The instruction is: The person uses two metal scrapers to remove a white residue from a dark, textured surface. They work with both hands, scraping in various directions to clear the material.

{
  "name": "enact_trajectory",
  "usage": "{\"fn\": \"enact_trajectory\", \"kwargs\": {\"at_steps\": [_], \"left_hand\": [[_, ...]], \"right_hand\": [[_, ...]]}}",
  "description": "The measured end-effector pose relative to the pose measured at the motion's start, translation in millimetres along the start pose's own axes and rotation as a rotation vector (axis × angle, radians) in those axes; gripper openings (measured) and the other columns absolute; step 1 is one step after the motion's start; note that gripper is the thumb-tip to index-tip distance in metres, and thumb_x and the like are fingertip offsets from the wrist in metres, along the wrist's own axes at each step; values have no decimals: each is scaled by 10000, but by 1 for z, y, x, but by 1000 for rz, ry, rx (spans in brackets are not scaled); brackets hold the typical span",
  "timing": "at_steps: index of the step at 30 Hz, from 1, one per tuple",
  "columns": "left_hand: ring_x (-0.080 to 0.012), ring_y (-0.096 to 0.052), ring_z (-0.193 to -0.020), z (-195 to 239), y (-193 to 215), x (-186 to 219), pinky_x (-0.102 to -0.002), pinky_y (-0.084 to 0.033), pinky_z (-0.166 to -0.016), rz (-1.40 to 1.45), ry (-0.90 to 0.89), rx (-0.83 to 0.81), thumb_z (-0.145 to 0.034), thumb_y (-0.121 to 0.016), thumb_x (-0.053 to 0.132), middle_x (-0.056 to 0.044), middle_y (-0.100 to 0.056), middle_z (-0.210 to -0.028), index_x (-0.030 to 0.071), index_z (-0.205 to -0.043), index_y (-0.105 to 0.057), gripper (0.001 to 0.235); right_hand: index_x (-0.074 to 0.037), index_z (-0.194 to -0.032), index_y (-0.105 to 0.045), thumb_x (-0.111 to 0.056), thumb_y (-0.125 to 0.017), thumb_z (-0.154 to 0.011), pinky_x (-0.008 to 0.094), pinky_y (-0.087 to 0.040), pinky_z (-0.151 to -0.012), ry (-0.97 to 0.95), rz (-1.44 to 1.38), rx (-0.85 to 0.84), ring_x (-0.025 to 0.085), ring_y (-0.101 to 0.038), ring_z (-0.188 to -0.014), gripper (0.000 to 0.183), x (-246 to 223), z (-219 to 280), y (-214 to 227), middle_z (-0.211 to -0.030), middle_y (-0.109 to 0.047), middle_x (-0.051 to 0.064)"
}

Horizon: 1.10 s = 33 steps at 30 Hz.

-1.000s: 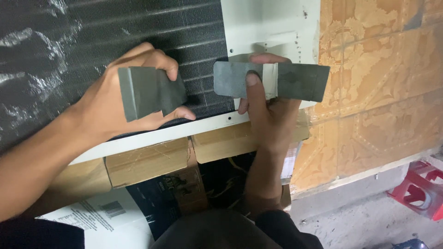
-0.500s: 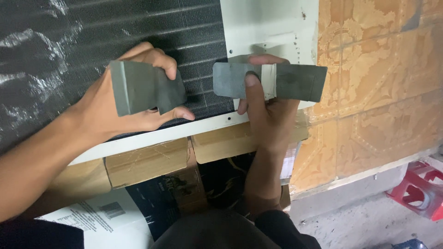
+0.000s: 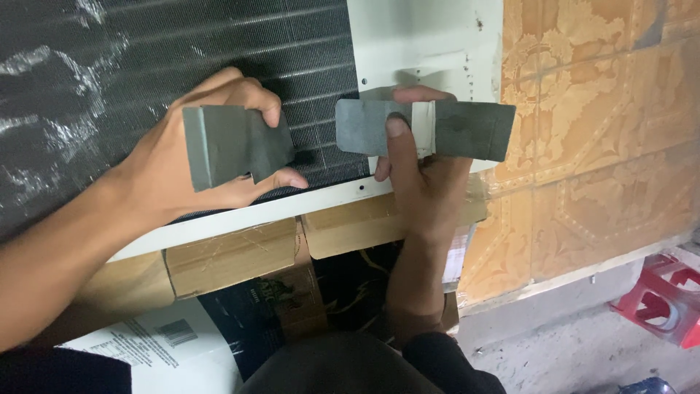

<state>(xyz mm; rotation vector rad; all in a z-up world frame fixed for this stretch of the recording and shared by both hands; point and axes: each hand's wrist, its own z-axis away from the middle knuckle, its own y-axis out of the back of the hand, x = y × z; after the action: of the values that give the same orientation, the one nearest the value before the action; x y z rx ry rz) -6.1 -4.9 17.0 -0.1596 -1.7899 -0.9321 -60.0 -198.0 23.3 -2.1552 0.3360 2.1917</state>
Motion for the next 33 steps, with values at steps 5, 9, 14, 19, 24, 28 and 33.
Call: {"fn": "enact_trajectory", "kwargs": {"at_steps": [5,9,14,19,24,28,33], "left_hand": [[-174,-432,-621,-2,-1,1,-283,-393,-597,-60,-105,9,-594,-805,167,-71,-481,-702,-7,-803,-454,444],[-175,-424,-602,-2,-2,-1,-267,-394,-544,-106,-137,9,-621,-764,109,-103,-499,-744,-37,-796,-484,361],[-188,-460,-613,-4,-7,2,-268,-406,-538,-188,-153,51,-631,-789,236,-110,-530,-717,-53,-779,-515,425],[-183,-449,-606,-4,-11,4,-275,-403,-560,-261,-146,64,-671,-775,279,-88,-510,-688,-41,-792,-502,437],[-175,-405,-611,-3,-13,7,-275,-371,-544,-238,-81,67,-627,-791,240,-61,-442,-644,-54,-874,-505,479],[-180,-398,-595,-5,-9,3,-276,-349,-511,-248,-101,46,-656,-760,229,-77,-448,-648,-61,-882,-522,438],[-133,-410,-517,-3,-3,-7,-246,-357,-489,-145,-170,33,-641,-784,222,-20,-448,-574,6,-789,-526,368]], "right_hand": [[-18,-1001,-423,54,-440,-824,166,-319,-415,-30,-11,-9,73,-394,-448,193,-3,0,0,-647,-440,23],[-23,-995,-431,43,-455,-818,168,-311,-419,-51,8,22,75,-389,-449,191,-7,1,-2,-623,-436,15],[-18,-988,-431,49,-455,-810,171,-323,-400,-45,0,12,76,-395,-437,192,-3,0,-1,-649,-452,30],[-20,-991,-428,58,-456,-821,168,-316,-393,-3,-9,-10,72,-390,-438,189,-3,0,-1,-683,-464,39],[-24,-984,-435,27,-464,-812,161,-305,-392,-46,0,18,68,-390,-433,181,-3,0,-2,-663,-457,30],[-20,-986,-424,40,-452,-812,173,-338,-428,-72,-42,18,79,-397,-468,186,-5,2,-3,-823,-488,71],[-53,-971,-440,59,-420,-792,172,-299,-389,-132,5,70,82,-392,-424,213,-9,1,-4,-592,-438,28]]}}
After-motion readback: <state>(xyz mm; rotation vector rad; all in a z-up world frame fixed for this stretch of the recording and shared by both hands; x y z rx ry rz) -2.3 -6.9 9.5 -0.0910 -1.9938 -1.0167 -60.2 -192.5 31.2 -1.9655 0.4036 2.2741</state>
